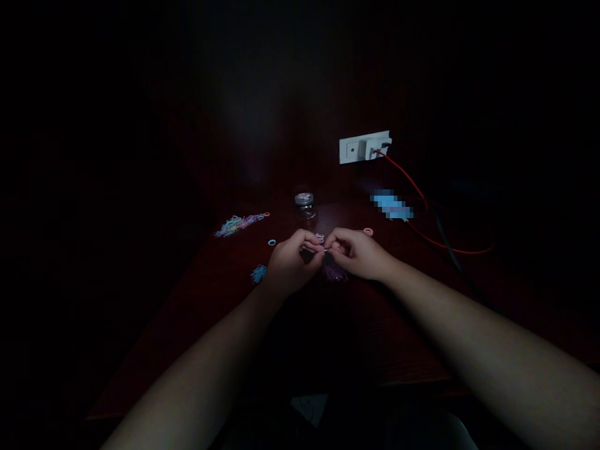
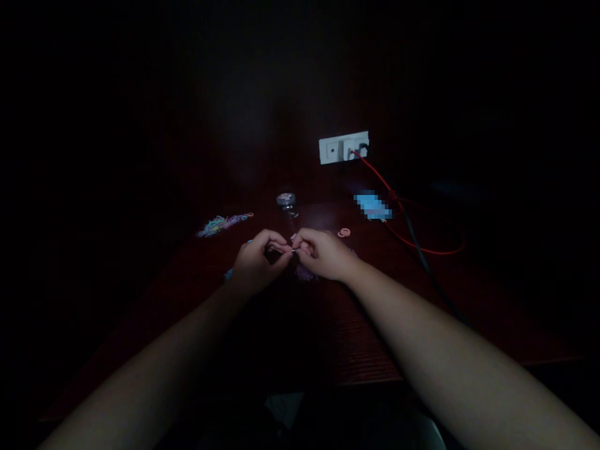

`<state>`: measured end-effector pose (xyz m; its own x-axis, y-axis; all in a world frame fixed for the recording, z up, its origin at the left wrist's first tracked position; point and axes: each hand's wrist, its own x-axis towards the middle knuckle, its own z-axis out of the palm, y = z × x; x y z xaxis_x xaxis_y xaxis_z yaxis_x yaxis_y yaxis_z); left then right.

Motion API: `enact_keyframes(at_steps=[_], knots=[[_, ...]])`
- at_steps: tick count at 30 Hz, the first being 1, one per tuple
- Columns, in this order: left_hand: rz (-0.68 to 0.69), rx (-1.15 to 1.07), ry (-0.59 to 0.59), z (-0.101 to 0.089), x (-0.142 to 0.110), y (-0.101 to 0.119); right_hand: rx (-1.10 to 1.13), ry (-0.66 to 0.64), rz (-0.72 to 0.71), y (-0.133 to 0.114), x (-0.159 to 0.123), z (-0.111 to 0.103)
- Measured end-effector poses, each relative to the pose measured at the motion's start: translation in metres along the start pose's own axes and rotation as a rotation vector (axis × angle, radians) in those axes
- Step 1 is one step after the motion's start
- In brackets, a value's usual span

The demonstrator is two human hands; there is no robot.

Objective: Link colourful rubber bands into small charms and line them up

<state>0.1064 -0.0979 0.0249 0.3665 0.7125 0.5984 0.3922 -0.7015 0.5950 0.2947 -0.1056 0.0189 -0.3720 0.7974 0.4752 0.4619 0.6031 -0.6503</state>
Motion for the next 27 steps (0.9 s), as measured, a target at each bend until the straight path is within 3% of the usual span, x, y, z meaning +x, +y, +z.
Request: enact_keyframes(at_steps=[27], knots=[[0.033,-0.011,-0.011,0.0001,0.0006,-0.0050,-0.037,0.003,-0.004,-0.0028,-0.0004,-0.0009]])
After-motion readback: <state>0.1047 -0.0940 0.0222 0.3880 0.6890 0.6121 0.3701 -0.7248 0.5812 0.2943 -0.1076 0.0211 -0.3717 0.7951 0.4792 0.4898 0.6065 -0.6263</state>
